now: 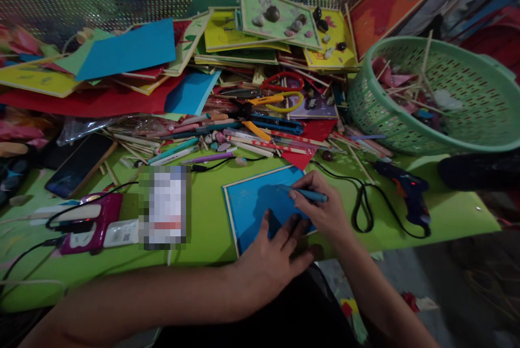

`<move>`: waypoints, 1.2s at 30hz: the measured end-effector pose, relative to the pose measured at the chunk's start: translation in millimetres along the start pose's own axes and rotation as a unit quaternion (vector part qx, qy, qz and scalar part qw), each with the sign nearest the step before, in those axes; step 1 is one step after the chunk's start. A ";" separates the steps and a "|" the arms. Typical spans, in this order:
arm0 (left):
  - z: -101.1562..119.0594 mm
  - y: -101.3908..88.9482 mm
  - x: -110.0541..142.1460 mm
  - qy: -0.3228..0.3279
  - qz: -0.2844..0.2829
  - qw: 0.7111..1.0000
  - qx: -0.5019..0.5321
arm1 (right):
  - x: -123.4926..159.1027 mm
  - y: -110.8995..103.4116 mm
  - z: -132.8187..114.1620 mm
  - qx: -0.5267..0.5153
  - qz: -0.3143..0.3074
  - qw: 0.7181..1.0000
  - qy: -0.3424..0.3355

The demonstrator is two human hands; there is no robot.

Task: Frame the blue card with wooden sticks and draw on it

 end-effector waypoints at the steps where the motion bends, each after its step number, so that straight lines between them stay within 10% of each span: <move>1: 0.0 0.3 0.0 0.000 0.000 1.000 0.000 | -0.6 1.1 -0.8 -0.005 -0.005 1.000 -0.001; 29: -0.6 1.1 1.0 0.004 -0.004 1.000 0.009 | 2.3 -4.5 8.1 -0.043 0.005 0.999 -0.007; 36: -0.5 1.2 0.9 -0.002 0.014 1.000 -0.008 | 7.3 -23.0 9.9 -0.075 0.094 0.993 -0.003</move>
Point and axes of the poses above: each hand's wrist, its own x-axis away from the middle knuckle, its own y-axis out of the palm, z = x × y, the point moved 9 cm from there along -x, towards the middle knuckle, and after that the axes turned 12 degrees about -z, right-handed, at the moved point
